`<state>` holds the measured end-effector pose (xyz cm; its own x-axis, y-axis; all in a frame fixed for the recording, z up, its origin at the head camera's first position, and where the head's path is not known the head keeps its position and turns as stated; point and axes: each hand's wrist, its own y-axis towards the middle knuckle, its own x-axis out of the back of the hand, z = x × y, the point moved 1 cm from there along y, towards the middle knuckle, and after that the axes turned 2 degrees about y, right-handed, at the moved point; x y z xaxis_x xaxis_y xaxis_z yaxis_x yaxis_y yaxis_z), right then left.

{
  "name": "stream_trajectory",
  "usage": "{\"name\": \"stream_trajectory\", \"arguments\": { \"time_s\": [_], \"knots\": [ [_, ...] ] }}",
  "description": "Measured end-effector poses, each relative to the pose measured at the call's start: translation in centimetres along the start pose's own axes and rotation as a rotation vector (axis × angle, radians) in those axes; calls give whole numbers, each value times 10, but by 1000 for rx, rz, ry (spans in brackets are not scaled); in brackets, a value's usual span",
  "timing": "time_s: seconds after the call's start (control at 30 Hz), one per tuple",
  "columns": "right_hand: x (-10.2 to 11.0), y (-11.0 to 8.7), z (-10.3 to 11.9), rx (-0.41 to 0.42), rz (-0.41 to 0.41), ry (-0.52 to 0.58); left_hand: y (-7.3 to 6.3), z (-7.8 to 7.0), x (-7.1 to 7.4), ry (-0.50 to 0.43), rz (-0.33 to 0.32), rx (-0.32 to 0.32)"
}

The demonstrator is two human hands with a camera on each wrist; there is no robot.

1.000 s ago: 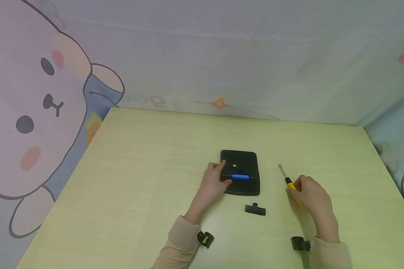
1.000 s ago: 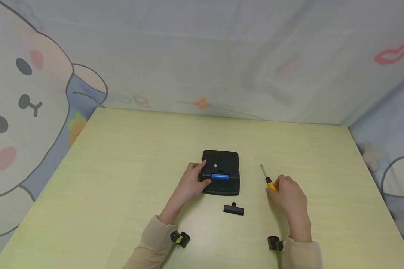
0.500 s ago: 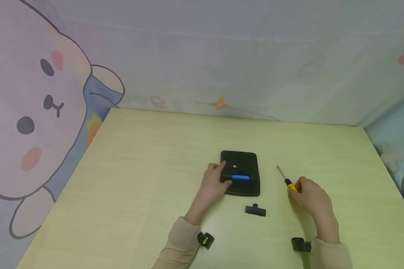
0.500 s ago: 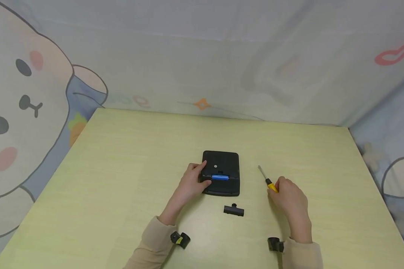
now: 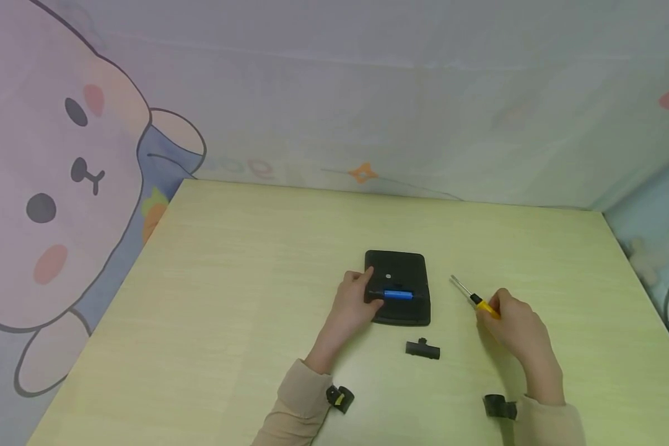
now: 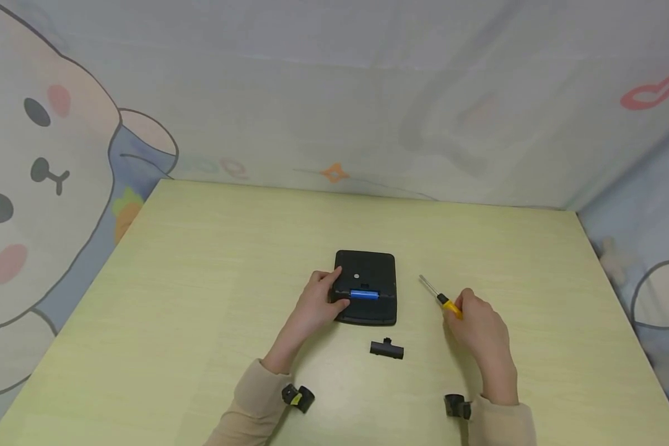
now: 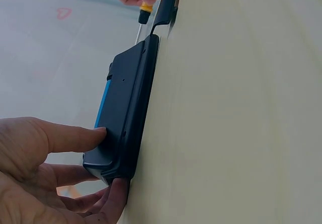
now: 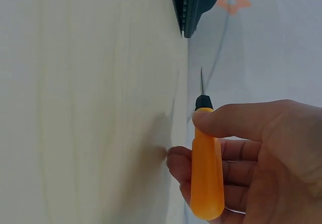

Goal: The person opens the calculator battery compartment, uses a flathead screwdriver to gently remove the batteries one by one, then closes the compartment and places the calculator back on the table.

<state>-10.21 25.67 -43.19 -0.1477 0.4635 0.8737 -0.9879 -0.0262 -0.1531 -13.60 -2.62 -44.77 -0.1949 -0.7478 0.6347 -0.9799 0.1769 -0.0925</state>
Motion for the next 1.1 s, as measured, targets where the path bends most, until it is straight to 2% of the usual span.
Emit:
{"name": "stream_trajectory", "arguments": {
  "time_s": [0.23, 0.5, 1.1],
  "knots": [
    [4, -1, 2, 66, 14, 35, 0, 1, -1, 7, -3, 13],
    [3, 2, 5, 177, -42, 65, 0, 1, -1, 7, -4, 10],
    [1, 1, 27, 168, -45, 42, 1, 1, -2, -1, 0, 9]
  ]
}}
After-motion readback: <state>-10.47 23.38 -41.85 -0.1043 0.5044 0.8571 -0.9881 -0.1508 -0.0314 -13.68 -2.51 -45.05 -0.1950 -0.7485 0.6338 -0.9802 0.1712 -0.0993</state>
